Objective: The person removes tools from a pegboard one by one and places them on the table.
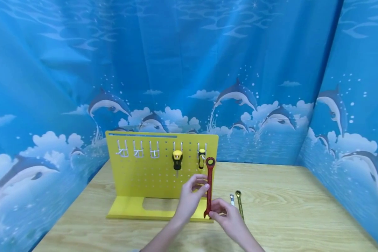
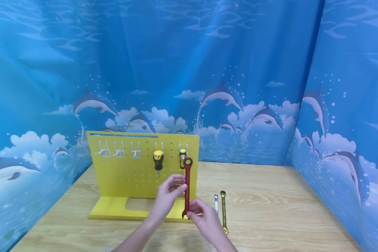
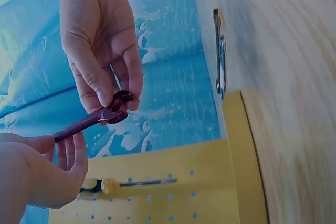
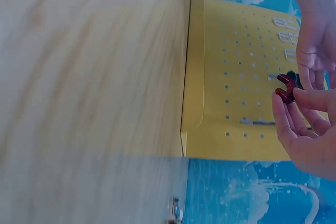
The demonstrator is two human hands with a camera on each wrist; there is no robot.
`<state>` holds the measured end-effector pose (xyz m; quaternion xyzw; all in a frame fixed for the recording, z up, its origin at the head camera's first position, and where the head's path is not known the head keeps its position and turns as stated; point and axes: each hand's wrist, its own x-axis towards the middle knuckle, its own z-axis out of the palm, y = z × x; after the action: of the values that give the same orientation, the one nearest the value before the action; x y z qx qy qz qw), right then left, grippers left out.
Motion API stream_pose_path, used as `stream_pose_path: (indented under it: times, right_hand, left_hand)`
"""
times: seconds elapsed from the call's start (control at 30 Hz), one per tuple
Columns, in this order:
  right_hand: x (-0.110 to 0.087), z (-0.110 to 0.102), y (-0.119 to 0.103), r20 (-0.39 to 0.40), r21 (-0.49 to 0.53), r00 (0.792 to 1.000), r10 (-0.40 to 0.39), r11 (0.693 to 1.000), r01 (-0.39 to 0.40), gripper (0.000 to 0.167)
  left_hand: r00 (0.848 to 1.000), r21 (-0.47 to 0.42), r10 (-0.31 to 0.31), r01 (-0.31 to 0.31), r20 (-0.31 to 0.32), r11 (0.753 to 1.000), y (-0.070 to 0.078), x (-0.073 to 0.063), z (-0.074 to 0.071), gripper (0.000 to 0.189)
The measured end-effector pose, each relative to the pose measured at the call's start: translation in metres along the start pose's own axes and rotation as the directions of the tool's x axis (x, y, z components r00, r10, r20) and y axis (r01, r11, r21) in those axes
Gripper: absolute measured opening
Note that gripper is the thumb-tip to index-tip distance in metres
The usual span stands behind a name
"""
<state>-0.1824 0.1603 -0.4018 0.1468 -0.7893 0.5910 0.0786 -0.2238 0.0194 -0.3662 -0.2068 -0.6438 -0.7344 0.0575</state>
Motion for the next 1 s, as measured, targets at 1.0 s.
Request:
stream_pose_path:
  times: [1.0]
  right_hand:
    - [-0.025,-0.075,0.027,0.073,-0.107,0.997,-0.005,0.994,0.013,0.014]
  left_hand:
    - [1.0,-0.14,-0.005,0.007,0.015,0.99,-0.051,0.004,0.074,0.035]
